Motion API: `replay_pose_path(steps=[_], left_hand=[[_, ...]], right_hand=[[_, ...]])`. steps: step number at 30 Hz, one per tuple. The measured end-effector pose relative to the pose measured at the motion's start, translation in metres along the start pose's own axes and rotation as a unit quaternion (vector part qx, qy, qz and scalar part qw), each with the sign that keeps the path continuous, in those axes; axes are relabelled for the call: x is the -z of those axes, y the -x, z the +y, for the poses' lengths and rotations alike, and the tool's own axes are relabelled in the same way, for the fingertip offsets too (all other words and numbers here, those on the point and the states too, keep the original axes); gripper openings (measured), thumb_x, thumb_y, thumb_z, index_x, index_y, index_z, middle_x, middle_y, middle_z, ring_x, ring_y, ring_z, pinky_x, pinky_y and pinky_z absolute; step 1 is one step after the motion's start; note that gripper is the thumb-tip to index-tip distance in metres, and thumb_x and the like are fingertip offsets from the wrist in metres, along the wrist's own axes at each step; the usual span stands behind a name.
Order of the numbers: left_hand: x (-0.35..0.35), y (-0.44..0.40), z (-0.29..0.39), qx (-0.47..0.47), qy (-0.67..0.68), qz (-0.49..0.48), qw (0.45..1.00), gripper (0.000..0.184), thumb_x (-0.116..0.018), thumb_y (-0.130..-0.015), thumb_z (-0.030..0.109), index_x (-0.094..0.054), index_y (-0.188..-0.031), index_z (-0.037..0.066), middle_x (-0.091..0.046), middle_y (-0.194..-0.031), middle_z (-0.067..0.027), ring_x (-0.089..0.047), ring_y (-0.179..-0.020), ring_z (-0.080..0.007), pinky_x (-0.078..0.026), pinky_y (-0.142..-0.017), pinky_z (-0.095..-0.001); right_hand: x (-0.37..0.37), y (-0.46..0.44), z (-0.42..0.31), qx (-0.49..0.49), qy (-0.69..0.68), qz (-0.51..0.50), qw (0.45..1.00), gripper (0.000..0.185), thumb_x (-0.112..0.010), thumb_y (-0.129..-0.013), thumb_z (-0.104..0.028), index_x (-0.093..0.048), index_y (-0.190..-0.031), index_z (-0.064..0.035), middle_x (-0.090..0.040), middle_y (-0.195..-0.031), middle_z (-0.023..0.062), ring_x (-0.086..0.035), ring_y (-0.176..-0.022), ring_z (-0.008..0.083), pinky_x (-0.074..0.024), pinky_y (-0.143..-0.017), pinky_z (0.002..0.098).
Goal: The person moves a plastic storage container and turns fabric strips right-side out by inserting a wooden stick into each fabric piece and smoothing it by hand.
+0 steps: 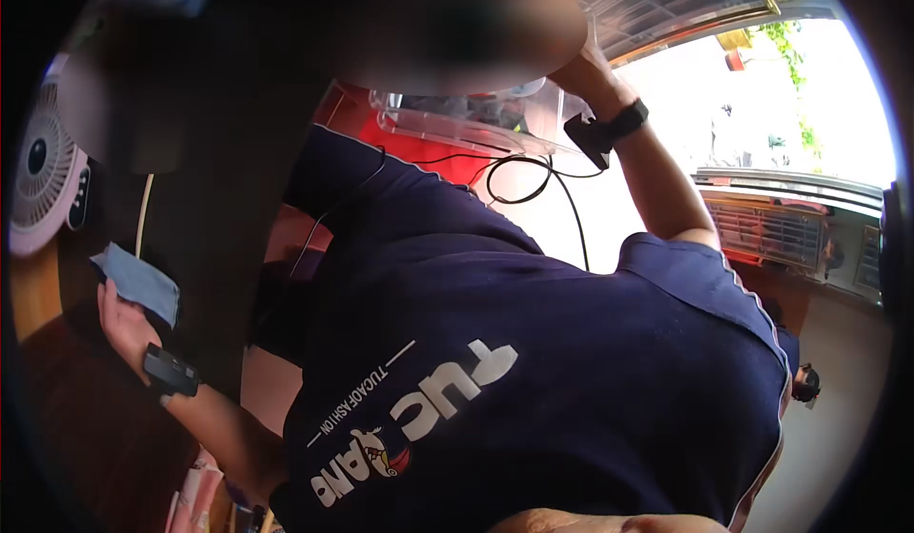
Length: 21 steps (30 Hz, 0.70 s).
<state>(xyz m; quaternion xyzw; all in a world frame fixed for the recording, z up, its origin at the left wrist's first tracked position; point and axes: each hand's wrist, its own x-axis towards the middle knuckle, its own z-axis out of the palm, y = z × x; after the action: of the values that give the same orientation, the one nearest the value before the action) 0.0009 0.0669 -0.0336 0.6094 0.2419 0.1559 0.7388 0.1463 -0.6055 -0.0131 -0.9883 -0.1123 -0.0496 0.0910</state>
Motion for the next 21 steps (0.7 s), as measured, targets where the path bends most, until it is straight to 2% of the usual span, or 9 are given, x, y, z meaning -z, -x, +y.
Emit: replay_pose_path(steps=[2,4,8,10,14,16,18,19,21], left_hand=[[0.011,-0.004,0.002,0.005,-0.076,0.082,0.994,0.039,-0.054,-0.094,0.027,-0.054,-0.123,0.000,-0.062,-0.113,-0.0124,-0.060,-0.103,-0.0231,-0.046,-0.087,-0.0349],[0.023,-0.009,0.011,-0.002,-0.235,0.074,0.969,0.042,-0.052,-0.094,0.036,-0.057,-0.123,0.006,-0.063,-0.106,-0.0095,-0.061,-0.085,-0.0152,-0.045,-0.070,-0.0260],[-0.005,-0.002,0.029,-0.025,-0.333,0.132,0.933,0.039,-0.054,-0.092,0.033,-0.060,-0.120,0.006,-0.064,-0.103,-0.0087,-0.060,-0.088,-0.0146,-0.043,-0.072,-0.0256],[-0.038,0.014,0.041,-0.069,-0.384,0.170,0.905,0.038,-0.055,-0.092,0.032,-0.060,-0.119,0.005,-0.064,-0.104,-0.0093,-0.060,-0.091,-0.0161,-0.044,-0.074,-0.0266],[-0.129,0.058,0.072,-0.211,-0.346,0.048,0.913,0.037,-0.049,-0.095,0.026,-0.059,-0.116,-0.003,-0.064,-0.104,-0.0139,-0.061,-0.092,-0.0192,-0.045,-0.075,-0.0286],[-0.197,0.096,0.065,-0.196,-0.263,-0.080,0.941,0.039,-0.042,-0.096,0.023,-0.056,-0.117,-0.008,-0.063,-0.104,-0.0169,-0.062,-0.091,-0.0206,-0.046,-0.073,-0.0265],[-0.248,0.123,0.036,0.009,-0.118,-0.325,0.938,0.051,-0.038,-0.096,0.030,-0.050,-0.123,-0.011,-0.063,-0.103,-0.0198,-0.063,-0.084,-0.0222,-0.048,-0.066,-0.0240],[-0.272,0.131,0.017,0.130,-0.069,-0.427,0.892,0.058,-0.036,-0.097,0.037,-0.043,-0.131,-0.010,-0.062,-0.105,-0.0221,-0.064,-0.086,-0.0248,-0.051,-0.064,-0.0261],[-0.301,0.135,-0.030,0.340,-0.062,-0.433,0.833,0.079,-0.027,-0.097,0.058,-0.028,-0.143,-0.007,-0.061,-0.112,-0.0283,-0.067,-0.089,-0.0323,-0.055,-0.063,-0.0318]], right_hand=[[0.008,0.014,0.032,-0.049,0.045,0.112,0.991,0.040,-0.069,-0.085,-0.030,-0.061,-0.116,-0.0063,-0.060,-0.116,0.0179,-0.060,-0.104,0.0344,-0.0483,-0.087,0.0428],[-0.006,0.024,0.079,-0.096,0.051,0.140,0.984,0.049,-0.071,-0.083,-0.034,-0.058,-0.120,-0.0049,-0.060,-0.116,0.0218,-0.059,-0.106,0.0359,-0.0482,-0.087,0.0435],[-0.025,0.040,0.102,-0.300,-0.210,-0.075,0.928,0.076,-0.071,-0.081,-0.047,-0.043,-0.138,-0.0049,-0.066,-0.102,0.0194,-0.068,-0.083,0.0277,-0.0533,-0.073,0.0375],[-0.022,0.046,0.089,-0.306,-0.334,-0.050,0.890,0.073,-0.071,-0.083,-0.037,-0.040,-0.140,-0.0023,-0.068,-0.095,0.0168,-0.069,-0.071,0.0224,-0.0530,-0.064,0.0327],[-0.016,0.049,0.084,-0.314,-0.407,-0.057,0.856,0.065,-0.067,-0.085,-0.023,-0.040,-0.139,-0.0006,-0.068,-0.099,0.0162,-0.070,-0.074,0.0214,-0.0541,-0.063,0.0314],[-0.020,0.046,0.088,-0.311,-0.405,-0.059,0.858,0.063,-0.065,-0.086,-0.018,-0.039,-0.141,-0.0013,-0.069,-0.100,0.0142,-0.070,-0.075,0.0212,-0.0553,-0.066,0.0311],[-0.020,0.045,0.084,-0.314,-0.402,-0.045,0.859,0.061,-0.063,-0.085,-0.013,-0.040,-0.140,0.0011,-0.069,-0.096,0.0160,-0.070,-0.073,0.0209,-0.0566,-0.064,0.0302],[-0.021,0.046,0.085,-0.311,-0.403,-0.042,0.860,0.061,-0.063,-0.085,-0.013,-0.040,-0.139,0.0016,-0.069,-0.095,0.0166,-0.070,-0.072,0.0209,-0.0567,-0.064,0.0301],[-0.021,0.047,0.085,-0.305,-0.401,-0.034,0.863,0.060,-0.063,-0.085,-0.012,-0.041,-0.139,0.0023,-0.068,-0.094,0.0175,-0.071,-0.071,0.0208,-0.0570,-0.063,0.0297]])
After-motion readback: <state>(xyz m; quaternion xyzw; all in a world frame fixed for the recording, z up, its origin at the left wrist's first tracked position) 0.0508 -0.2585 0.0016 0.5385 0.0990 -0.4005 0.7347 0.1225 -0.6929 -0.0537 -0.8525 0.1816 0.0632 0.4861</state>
